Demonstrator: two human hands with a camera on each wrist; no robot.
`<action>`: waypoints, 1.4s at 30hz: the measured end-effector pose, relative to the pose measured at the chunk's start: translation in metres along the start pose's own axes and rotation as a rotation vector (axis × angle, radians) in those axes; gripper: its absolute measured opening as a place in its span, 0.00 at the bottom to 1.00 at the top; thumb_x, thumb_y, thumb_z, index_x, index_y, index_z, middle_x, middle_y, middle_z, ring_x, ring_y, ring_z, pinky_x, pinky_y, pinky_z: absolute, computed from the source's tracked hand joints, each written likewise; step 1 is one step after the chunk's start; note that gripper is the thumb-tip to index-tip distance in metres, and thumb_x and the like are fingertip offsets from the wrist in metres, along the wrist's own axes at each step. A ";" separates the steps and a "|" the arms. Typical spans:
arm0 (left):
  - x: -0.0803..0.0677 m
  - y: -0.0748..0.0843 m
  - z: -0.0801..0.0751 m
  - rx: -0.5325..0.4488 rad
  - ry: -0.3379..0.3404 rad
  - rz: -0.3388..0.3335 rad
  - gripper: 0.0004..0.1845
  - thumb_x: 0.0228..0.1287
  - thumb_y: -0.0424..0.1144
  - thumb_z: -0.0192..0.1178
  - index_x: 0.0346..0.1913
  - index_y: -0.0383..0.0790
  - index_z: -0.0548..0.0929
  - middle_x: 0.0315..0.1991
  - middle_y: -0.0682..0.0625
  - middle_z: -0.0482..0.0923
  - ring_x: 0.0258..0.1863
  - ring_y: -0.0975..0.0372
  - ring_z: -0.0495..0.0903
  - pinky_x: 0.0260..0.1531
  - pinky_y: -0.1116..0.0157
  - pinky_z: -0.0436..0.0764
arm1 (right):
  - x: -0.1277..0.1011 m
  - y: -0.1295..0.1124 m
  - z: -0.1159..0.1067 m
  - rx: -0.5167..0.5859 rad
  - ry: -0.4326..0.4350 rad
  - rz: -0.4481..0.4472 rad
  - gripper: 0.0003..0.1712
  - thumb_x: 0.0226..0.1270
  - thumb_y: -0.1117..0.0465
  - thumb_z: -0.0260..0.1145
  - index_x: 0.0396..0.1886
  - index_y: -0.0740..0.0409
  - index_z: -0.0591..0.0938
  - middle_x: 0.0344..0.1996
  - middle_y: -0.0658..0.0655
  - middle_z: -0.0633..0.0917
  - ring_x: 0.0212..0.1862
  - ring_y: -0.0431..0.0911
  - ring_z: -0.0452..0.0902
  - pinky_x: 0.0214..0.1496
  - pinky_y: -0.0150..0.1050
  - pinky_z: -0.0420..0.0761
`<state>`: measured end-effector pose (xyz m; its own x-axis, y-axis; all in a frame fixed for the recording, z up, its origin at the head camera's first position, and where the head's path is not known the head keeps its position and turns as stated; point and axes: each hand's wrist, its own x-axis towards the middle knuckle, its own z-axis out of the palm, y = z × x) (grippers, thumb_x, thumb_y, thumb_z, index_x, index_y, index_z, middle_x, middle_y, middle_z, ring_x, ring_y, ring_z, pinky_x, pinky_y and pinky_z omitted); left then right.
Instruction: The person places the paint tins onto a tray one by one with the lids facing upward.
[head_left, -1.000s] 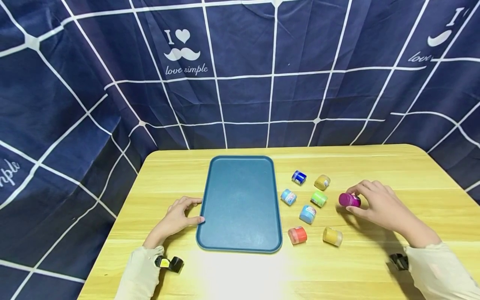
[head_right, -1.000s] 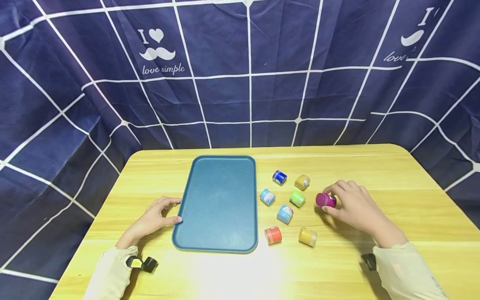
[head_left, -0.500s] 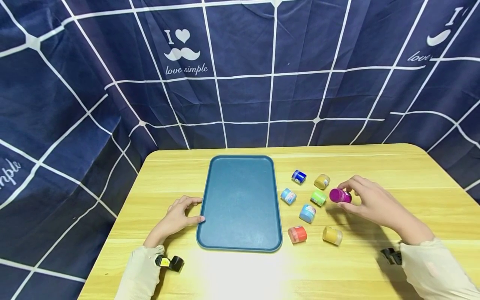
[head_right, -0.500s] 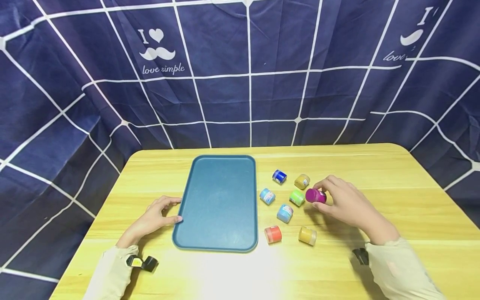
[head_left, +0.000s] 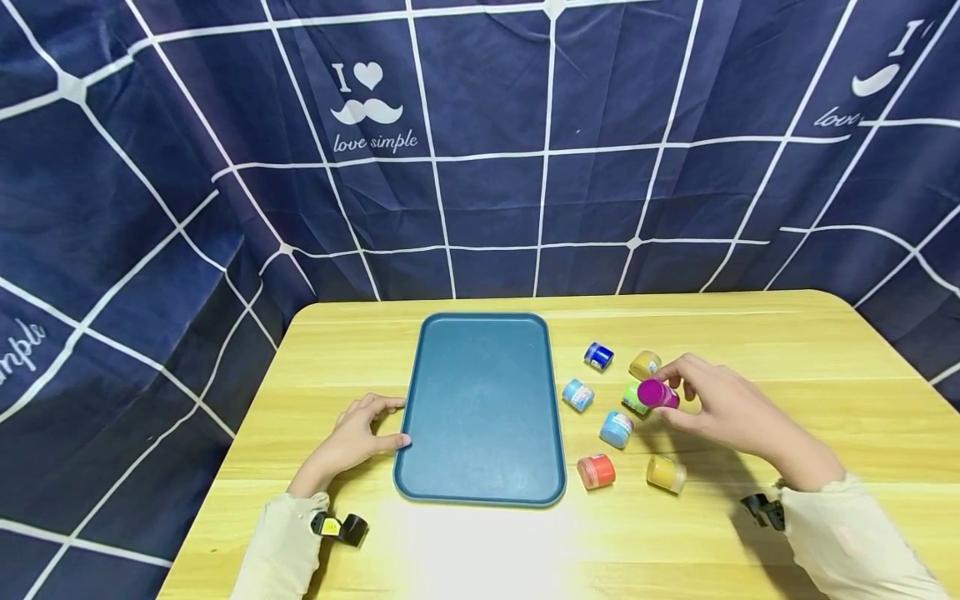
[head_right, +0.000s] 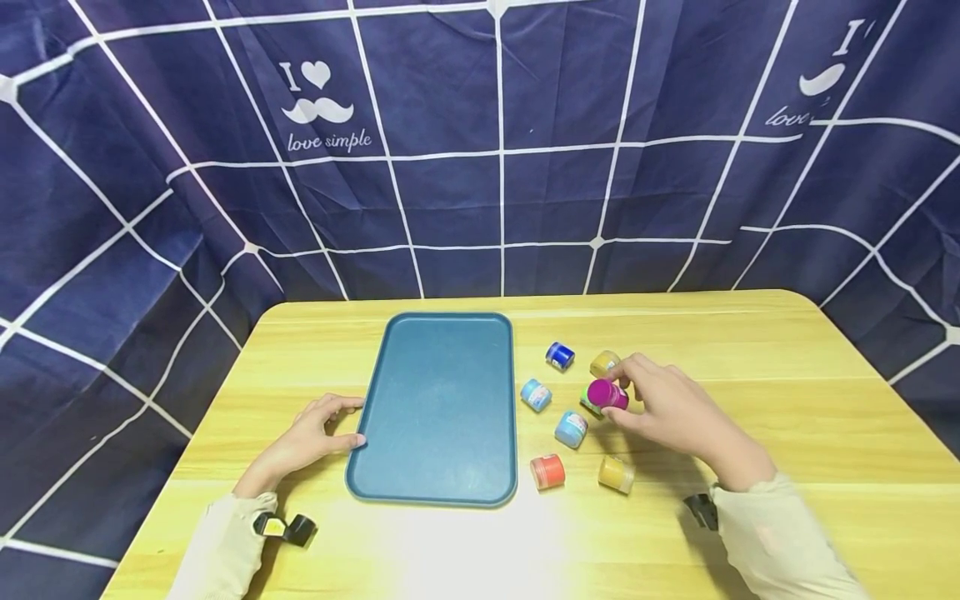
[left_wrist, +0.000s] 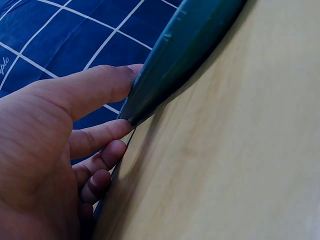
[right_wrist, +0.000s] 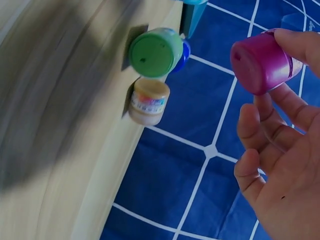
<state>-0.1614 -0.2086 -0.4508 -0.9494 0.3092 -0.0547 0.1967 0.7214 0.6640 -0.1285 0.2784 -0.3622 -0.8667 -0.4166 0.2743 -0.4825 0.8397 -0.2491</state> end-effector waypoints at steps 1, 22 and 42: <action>0.000 0.000 0.000 -0.001 0.000 0.000 0.32 0.52 0.51 0.71 0.60 0.44 0.78 0.45 0.51 0.75 0.43 0.58 0.65 0.46 0.60 0.61 | 0.001 -0.001 0.000 0.005 -0.005 0.000 0.21 0.47 0.59 0.77 0.41 0.52 0.80 0.28 0.41 0.75 0.28 0.35 0.68 0.26 0.29 0.67; -0.002 0.000 0.002 -0.014 -0.012 -0.001 0.32 0.52 0.52 0.71 0.60 0.44 0.78 0.46 0.51 0.75 0.43 0.58 0.65 0.46 0.60 0.61 | 0.019 -0.040 0.010 0.095 -0.147 -0.035 0.18 0.53 0.55 0.73 0.42 0.53 0.79 0.23 0.40 0.76 0.24 0.29 0.64 0.26 0.29 0.68; 0.000 -0.001 0.000 -0.019 -0.002 0.000 0.33 0.52 0.52 0.71 0.61 0.45 0.78 0.47 0.51 0.75 0.44 0.58 0.66 0.48 0.59 0.61 | 0.041 -0.072 0.030 0.129 -0.230 -0.121 0.15 0.53 0.55 0.71 0.40 0.47 0.77 0.28 0.41 0.80 0.32 0.38 0.74 0.36 0.31 0.73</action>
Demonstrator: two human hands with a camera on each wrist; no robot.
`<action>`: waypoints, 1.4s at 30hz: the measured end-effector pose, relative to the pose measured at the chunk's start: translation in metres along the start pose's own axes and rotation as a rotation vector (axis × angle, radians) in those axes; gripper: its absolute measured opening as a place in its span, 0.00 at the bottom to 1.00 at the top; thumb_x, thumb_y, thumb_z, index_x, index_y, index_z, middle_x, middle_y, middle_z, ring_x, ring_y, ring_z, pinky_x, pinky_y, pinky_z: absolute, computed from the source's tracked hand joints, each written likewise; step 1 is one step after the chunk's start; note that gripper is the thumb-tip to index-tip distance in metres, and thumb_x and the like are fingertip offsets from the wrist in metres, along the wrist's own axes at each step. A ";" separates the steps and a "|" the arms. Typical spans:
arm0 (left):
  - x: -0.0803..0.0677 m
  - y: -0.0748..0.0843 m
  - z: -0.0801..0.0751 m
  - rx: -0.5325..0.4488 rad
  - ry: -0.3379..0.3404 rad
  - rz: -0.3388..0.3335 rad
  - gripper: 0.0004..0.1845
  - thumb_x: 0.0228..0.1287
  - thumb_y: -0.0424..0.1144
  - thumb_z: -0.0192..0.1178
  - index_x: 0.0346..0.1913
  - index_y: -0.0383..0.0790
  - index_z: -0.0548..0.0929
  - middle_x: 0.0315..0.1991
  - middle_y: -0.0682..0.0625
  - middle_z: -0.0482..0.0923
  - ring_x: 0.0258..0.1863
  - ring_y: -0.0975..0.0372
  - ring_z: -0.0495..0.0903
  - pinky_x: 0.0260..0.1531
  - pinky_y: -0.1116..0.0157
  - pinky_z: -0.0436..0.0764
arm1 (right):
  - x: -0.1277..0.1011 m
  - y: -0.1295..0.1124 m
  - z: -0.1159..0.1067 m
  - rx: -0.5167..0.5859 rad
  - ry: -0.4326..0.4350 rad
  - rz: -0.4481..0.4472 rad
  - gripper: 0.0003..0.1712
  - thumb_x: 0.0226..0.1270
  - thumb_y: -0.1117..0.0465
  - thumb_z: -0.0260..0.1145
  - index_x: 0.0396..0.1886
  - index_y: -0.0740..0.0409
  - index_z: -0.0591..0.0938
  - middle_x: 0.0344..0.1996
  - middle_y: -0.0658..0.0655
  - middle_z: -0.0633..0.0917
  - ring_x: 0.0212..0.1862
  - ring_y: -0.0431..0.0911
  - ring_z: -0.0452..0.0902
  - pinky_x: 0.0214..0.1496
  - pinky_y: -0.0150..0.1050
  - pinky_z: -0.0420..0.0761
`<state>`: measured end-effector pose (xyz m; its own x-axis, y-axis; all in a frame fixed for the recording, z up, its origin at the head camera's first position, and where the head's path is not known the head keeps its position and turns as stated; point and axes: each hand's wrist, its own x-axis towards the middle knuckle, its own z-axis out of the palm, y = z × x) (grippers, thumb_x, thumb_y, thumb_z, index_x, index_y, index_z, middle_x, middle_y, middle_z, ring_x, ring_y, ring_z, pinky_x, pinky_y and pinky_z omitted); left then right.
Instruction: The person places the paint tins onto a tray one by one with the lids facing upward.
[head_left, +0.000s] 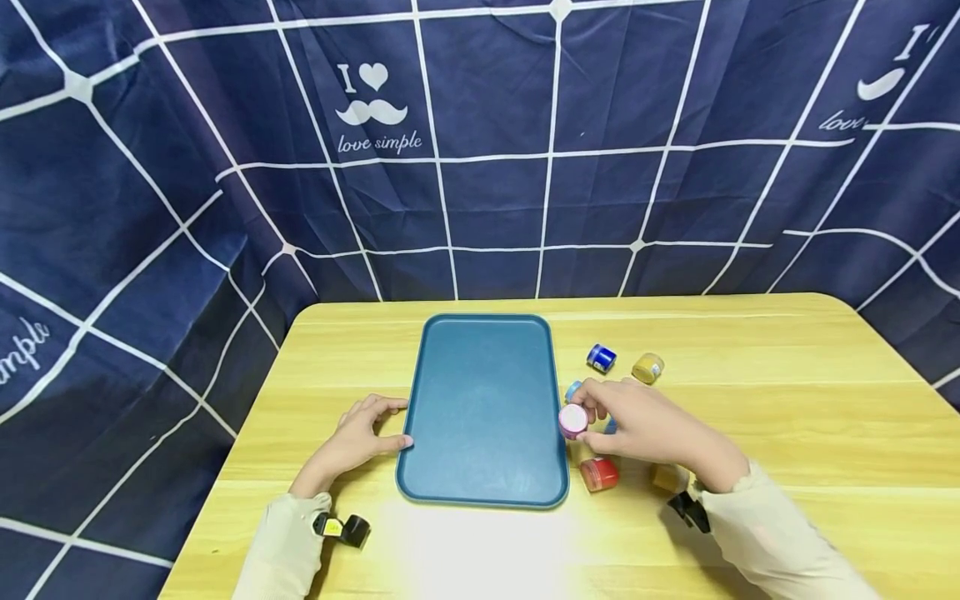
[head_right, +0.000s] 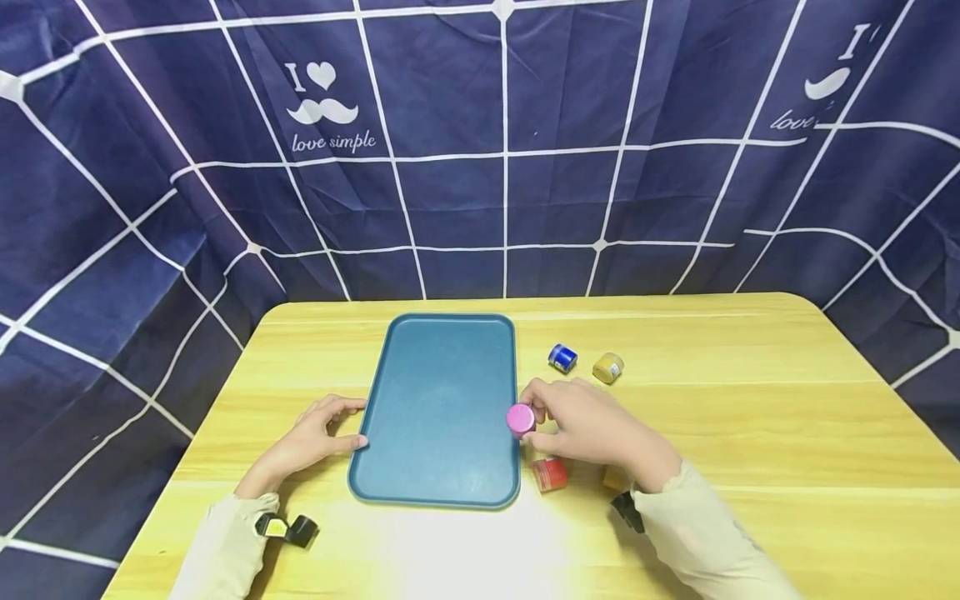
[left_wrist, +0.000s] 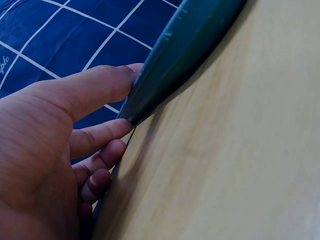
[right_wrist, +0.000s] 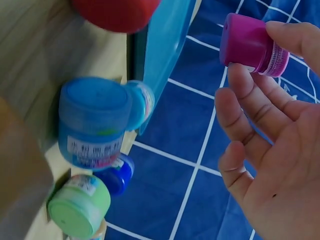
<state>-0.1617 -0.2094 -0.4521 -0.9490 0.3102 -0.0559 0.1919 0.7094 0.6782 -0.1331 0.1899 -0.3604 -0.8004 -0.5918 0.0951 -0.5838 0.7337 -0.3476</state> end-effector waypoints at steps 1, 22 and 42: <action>0.000 0.000 0.000 0.002 0.000 0.000 0.33 0.52 0.52 0.71 0.61 0.45 0.78 0.47 0.51 0.75 0.44 0.58 0.66 0.48 0.59 0.61 | 0.001 -0.001 0.001 0.001 -0.007 -0.001 0.15 0.54 0.54 0.71 0.40 0.47 0.77 0.28 0.40 0.80 0.32 0.38 0.74 0.36 0.31 0.73; 0.002 -0.002 0.001 -0.001 -0.002 -0.003 0.32 0.53 0.51 0.71 0.61 0.45 0.77 0.47 0.51 0.75 0.44 0.57 0.65 0.48 0.58 0.61 | 0.013 -0.014 0.023 0.034 -0.170 -0.008 0.13 0.58 0.51 0.69 0.40 0.47 0.77 0.24 0.42 0.75 0.26 0.33 0.65 0.31 0.29 0.67; 0.001 -0.001 0.001 0.006 -0.001 -0.002 0.32 0.52 0.52 0.71 0.61 0.45 0.78 0.44 0.52 0.74 0.42 0.58 0.65 0.46 0.60 0.61 | 0.015 -0.020 0.043 -0.009 -0.220 -0.018 0.14 0.56 0.50 0.69 0.40 0.46 0.78 0.28 0.38 0.77 0.33 0.33 0.69 0.43 0.39 0.68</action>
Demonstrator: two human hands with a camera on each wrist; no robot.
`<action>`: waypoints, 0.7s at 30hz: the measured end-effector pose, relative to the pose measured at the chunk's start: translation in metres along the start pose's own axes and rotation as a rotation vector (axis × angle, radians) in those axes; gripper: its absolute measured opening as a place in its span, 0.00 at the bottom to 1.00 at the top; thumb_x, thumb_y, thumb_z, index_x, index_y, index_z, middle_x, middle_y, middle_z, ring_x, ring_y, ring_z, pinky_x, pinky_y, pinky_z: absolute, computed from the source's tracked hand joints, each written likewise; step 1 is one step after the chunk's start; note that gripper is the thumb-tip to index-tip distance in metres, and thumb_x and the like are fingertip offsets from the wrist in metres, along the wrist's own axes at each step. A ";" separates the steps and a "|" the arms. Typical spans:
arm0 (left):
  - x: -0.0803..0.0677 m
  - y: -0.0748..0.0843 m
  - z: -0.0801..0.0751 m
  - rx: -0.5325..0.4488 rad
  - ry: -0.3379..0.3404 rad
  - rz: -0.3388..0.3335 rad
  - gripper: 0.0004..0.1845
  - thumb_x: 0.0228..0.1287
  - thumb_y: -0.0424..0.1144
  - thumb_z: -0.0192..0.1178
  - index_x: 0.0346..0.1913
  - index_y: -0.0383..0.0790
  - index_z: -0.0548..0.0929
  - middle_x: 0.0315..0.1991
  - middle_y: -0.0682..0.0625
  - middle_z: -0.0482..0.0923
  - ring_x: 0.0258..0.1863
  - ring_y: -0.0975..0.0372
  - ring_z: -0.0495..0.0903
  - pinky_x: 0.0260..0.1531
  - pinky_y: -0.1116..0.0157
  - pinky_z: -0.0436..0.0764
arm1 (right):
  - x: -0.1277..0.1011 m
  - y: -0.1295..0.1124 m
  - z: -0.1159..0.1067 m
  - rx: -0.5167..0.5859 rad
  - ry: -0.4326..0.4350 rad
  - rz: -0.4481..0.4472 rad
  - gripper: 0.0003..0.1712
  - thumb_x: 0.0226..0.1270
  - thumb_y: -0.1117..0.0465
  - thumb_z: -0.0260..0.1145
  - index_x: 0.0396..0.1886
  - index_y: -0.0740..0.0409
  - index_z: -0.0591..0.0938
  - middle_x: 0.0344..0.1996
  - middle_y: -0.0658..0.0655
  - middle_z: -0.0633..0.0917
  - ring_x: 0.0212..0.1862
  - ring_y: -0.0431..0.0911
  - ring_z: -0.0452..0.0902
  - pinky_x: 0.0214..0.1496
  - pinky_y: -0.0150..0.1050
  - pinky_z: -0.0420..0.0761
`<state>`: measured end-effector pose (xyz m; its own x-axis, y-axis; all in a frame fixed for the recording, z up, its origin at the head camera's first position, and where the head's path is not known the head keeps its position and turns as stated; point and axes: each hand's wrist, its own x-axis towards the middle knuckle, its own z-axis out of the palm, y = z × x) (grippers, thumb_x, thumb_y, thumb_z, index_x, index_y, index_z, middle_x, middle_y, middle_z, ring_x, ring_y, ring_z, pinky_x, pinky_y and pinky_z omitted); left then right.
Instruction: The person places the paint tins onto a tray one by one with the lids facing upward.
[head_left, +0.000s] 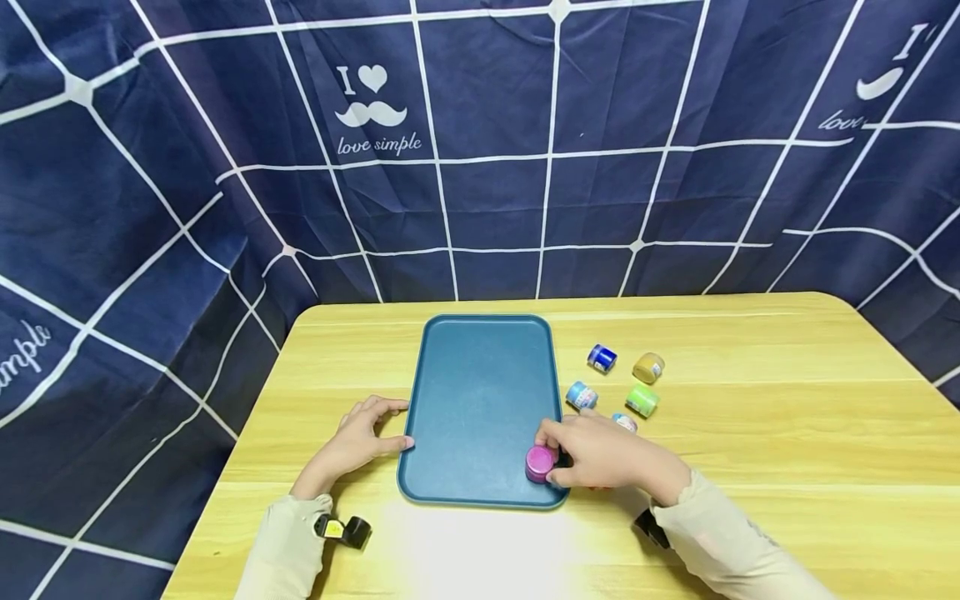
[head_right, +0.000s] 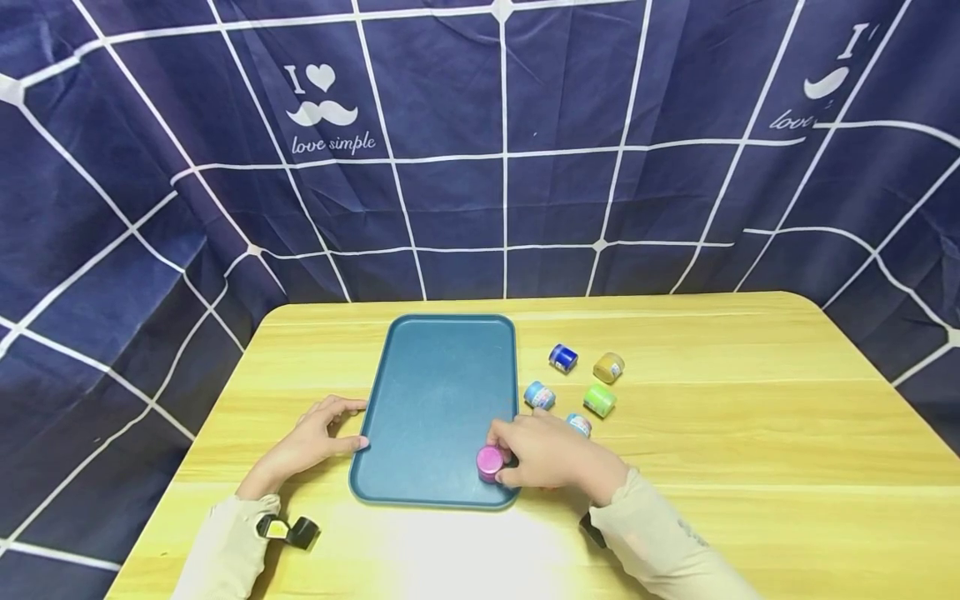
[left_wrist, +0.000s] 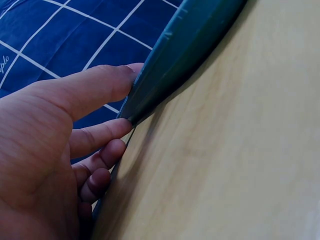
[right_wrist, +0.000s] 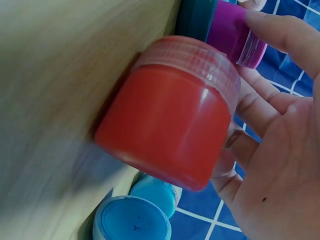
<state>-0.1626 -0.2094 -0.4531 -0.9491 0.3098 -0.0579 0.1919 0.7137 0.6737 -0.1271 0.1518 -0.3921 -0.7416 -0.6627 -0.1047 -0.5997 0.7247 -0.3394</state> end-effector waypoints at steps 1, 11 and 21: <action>0.000 0.000 0.000 -0.001 -0.001 -0.003 0.32 0.52 0.52 0.71 0.61 0.45 0.78 0.45 0.52 0.74 0.42 0.58 0.65 0.46 0.60 0.61 | 0.000 0.000 0.001 -0.003 -0.002 0.006 0.14 0.55 0.50 0.69 0.40 0.46 0.78 0.28 0.38 0.76 0.34 0.33 0.69 0.44 0.39 0.68; 0.000 0.000 0.000 -0.004 -0.006 -0.006 0.32 0.52 0.52 0.71 0.61 0.45 0.78 0.45 0.51 0.74 0.43 0.58 0.64 0.46 0.59 0.60 | 0.000 -0.002 0.000 -0.011 -0.017 0.047 0.16 0.55 0.49 0.69 0.43 0.45 0.79 0.30 0.39 0.76 0.36 0.35 0.70 0.49 0.42 0.67; -0.001 0.001 -0.001 -0.009 -0.006 0.002 0.32 0.52 0.51 0.71 0.61 0.45 0.78 0.45 0.51 0.74 0.44 0.57 0.65 0.47 0.59 0.60 | -0.002 -0.003 -0.002 -0.004 -0.008 0.034 0.15 0.57 0.49 0.69 0.43 0.45 0.79 0.29 0.37 0.76 0.36 0.34 0.70 0.48 0.42 0.66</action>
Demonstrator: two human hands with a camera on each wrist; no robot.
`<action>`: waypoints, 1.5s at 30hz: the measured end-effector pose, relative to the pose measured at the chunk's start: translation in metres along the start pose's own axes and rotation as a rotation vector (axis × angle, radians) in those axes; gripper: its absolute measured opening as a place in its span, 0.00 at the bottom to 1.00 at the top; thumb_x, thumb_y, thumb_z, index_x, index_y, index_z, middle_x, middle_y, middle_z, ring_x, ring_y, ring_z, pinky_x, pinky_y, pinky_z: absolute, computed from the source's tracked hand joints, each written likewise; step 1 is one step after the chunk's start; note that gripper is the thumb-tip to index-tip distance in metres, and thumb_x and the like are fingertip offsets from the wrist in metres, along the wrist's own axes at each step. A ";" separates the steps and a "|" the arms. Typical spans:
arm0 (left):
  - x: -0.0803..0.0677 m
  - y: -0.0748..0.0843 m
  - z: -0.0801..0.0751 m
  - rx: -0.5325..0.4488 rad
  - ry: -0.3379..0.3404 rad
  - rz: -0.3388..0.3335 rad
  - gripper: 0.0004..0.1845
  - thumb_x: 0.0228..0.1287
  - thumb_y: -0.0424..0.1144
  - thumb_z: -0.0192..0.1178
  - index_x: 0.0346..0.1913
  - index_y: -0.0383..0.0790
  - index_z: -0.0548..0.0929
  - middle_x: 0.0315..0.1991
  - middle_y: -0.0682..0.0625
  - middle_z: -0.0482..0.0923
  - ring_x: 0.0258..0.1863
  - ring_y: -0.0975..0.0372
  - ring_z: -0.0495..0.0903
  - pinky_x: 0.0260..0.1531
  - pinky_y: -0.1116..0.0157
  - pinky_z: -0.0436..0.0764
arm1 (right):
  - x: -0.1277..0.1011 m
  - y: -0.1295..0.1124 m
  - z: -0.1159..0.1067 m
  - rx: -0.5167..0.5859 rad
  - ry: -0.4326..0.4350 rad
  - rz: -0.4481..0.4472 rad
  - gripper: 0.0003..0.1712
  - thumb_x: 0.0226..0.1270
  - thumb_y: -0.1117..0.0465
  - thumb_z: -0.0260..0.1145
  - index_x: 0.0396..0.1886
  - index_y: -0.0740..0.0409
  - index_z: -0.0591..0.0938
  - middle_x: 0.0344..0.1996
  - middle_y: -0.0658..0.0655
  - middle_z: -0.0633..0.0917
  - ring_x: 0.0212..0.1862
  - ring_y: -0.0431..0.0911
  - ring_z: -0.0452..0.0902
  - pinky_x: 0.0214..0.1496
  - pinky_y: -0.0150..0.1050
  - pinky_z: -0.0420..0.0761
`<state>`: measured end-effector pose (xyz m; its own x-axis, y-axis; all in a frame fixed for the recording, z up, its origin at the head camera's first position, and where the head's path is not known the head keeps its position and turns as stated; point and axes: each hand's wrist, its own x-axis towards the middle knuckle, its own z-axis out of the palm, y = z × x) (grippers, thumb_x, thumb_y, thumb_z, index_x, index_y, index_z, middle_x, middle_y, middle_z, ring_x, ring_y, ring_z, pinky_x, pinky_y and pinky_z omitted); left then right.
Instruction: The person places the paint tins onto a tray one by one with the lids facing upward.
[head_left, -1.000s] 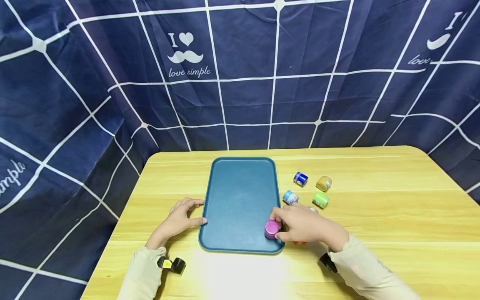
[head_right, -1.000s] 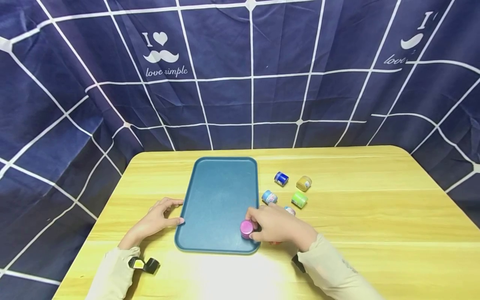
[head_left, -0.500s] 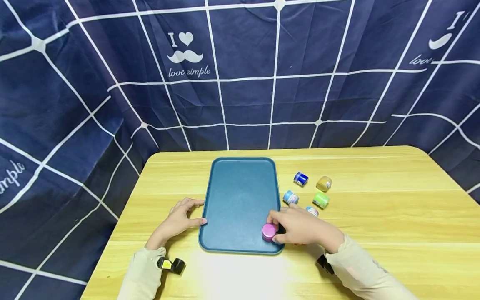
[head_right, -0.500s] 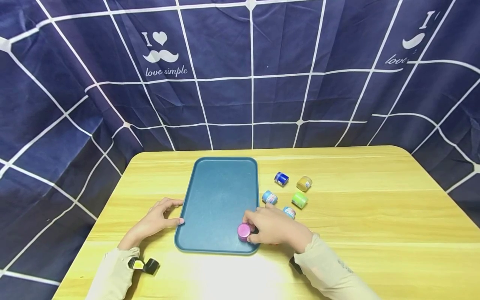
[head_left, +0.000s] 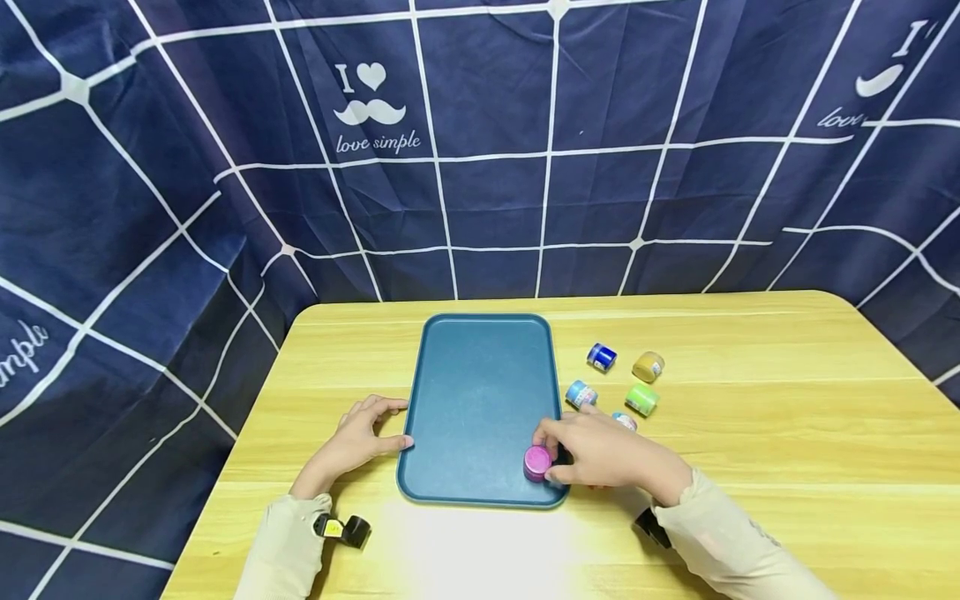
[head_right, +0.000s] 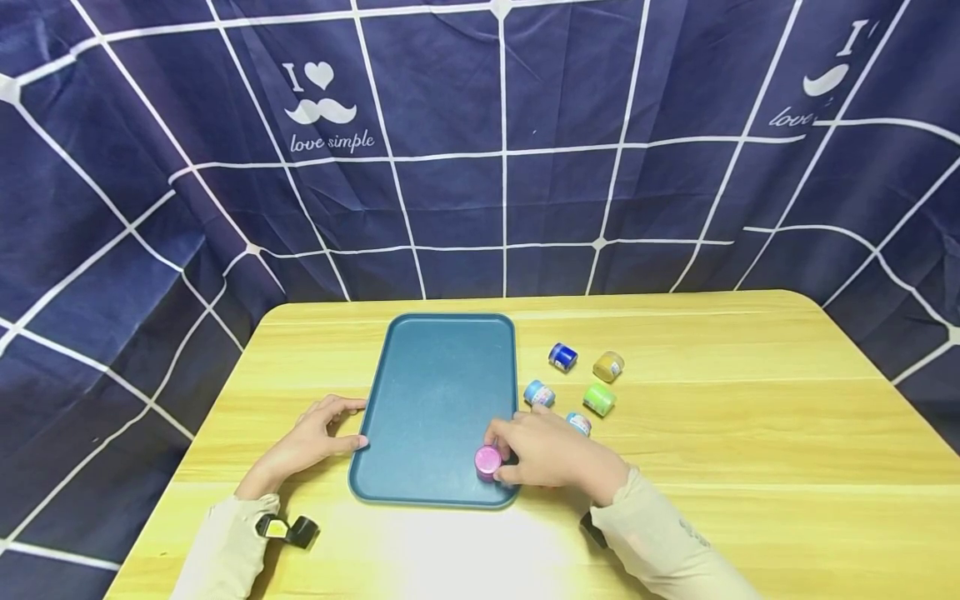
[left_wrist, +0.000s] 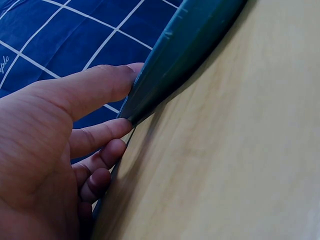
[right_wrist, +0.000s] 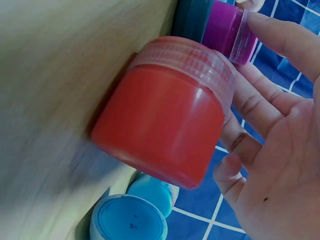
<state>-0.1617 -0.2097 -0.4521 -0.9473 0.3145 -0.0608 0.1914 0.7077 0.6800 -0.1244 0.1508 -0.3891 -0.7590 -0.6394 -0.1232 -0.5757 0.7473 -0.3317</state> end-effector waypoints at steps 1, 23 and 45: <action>0.000 0.000 0.000 0.002 0.001 0.000 0.32 0.52 0.51 0.71 0.61 0.45 0.78 0.45 0.51 0.74 0.44 0.57 0.65 0.47 0.58 0.60 | 0.000 0.000 0.000 -0.004 0.003 0.000 0.15 0.57 0.49 0.68 0.43 0.45 0.79 0.29 0.37 0.76 0.36 0.34 0.70 0.48 0.42 0.66; 0.002 0.000 0.000 0.005 0.001 -0.006 0.33 0.53 0.52 0.71 0.62 0.45 0.77 0.51 0.49 0.75 0.49 0.55 0.67 0.52 0.55 0.62 | -0.026 0.023 -0.032 -0.040 0.144 -0.023 0.19 0.56 0.52 0.70 0.47 0.52 0.81 0.34 0.44 0.80 0.39 0.39 0.74 0.45 0.43 0.70; -0.001 0.002 -0.001 -0.007 -0.006 0.008 0.32 0.54 0.51 0.70 0.62 0.44 0.77 0.51 0.49 0.75 0.49 0.56 0.66 0.51 0.56 0.62 | -0.084 0.061 -0.056 -0.073 0.222 0.114 0.23 0.53 0.46 0.74 0.46 0.48 0.81 0.38 0.41 0.81 0.38 0.37 0.73 0.40 0.37 0.71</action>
<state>-0.1604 -0.2098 -0.4499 -0.9442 0.3238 -0.0601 0.1968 0.7011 0.6853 -0.1128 0.2605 -0.3464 -0.8635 -0.5013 0.0550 -0.4973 0.8284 -0.2579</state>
